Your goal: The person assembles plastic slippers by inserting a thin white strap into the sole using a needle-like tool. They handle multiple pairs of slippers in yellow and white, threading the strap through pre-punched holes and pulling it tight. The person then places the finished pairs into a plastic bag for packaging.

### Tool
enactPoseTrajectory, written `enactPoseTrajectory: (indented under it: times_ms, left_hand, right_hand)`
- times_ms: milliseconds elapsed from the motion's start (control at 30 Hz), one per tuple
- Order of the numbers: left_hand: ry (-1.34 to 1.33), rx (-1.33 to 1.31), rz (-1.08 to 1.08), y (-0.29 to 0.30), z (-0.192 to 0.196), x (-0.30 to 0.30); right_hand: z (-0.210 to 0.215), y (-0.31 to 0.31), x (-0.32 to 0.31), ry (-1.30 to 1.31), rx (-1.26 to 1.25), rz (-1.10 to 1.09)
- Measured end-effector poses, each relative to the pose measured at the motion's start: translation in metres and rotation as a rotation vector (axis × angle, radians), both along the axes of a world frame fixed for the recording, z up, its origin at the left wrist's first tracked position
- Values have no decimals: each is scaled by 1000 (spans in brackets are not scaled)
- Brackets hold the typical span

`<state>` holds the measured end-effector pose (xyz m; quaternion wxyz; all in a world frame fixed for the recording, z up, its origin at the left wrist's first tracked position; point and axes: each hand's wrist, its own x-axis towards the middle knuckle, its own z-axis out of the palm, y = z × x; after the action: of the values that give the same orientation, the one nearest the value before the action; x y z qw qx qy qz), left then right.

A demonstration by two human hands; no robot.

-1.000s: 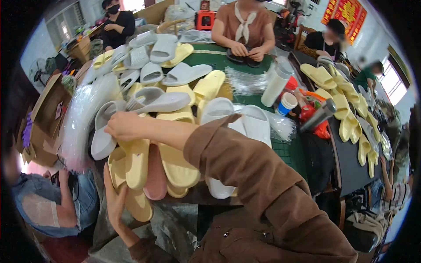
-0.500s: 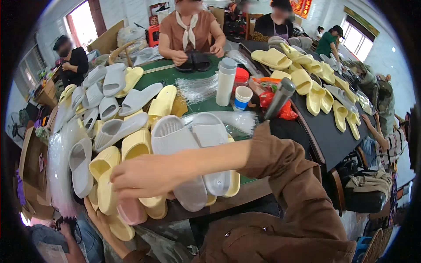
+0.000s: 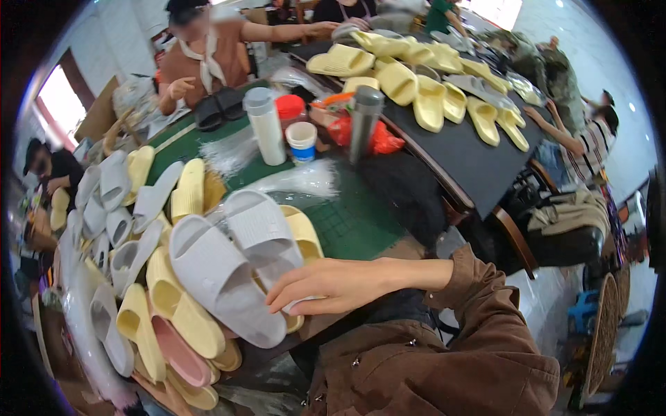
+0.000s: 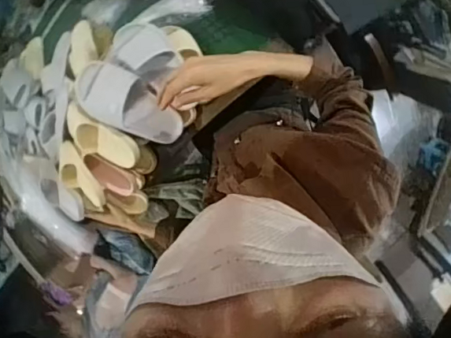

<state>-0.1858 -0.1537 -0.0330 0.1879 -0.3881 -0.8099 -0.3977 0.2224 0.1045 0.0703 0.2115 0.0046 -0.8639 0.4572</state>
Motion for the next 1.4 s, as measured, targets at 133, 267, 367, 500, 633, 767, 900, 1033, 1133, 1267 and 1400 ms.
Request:
enactPoseTrajectory:
  times_ms: [133, 267, 367, 500, 633, 767, 900, 1033, 1133, 1267, 1400]
  left_hand:
    - [191, -44, 57, 10, 13, 27]
    - [355, -14, 93, 24, 23, 55]
    - [420, -8, 98, 30, 23, 72]
    - [484, 17, 90, 36, 30, 94]
    - [535, 75, 72, 43, 36, 119]
    - [590, 165, 40, 50, 48, 150]
    - [616, 292, -68, 63, 63, 197]
    - [459, 262, -384, 68, 59, 247]
    - [-49, -301, -919, 35, 2, 227]
    - [-282, -277, -969, 66, -36, 286]
    - [-378, -482, -1010, 78, -37, 300]
  right_hand:
    - [-27, -12, 61, -65, -274, -153]
    - [-61, -36, 140, -257, -928, -259]
    - [-82, -43, 201, -409, -894, -458]
    - [-105, -53, 291, -11, -960, -1076]
    - [-151, -69, 364, -111, -993, -1319]
    - [-229, -103, 411, -503, -1136, -1290]
    - [-310, -125, 424, -766, -1306, -1121]
    - [-365, -142, 408, -902, -792, -1195]
    - [-404, -138, 378, -928, -539, -1296]
    - [-425, -130, 337, -927, -688, -1303]
    - [-381, -118, 315, -847, -698, -1384]
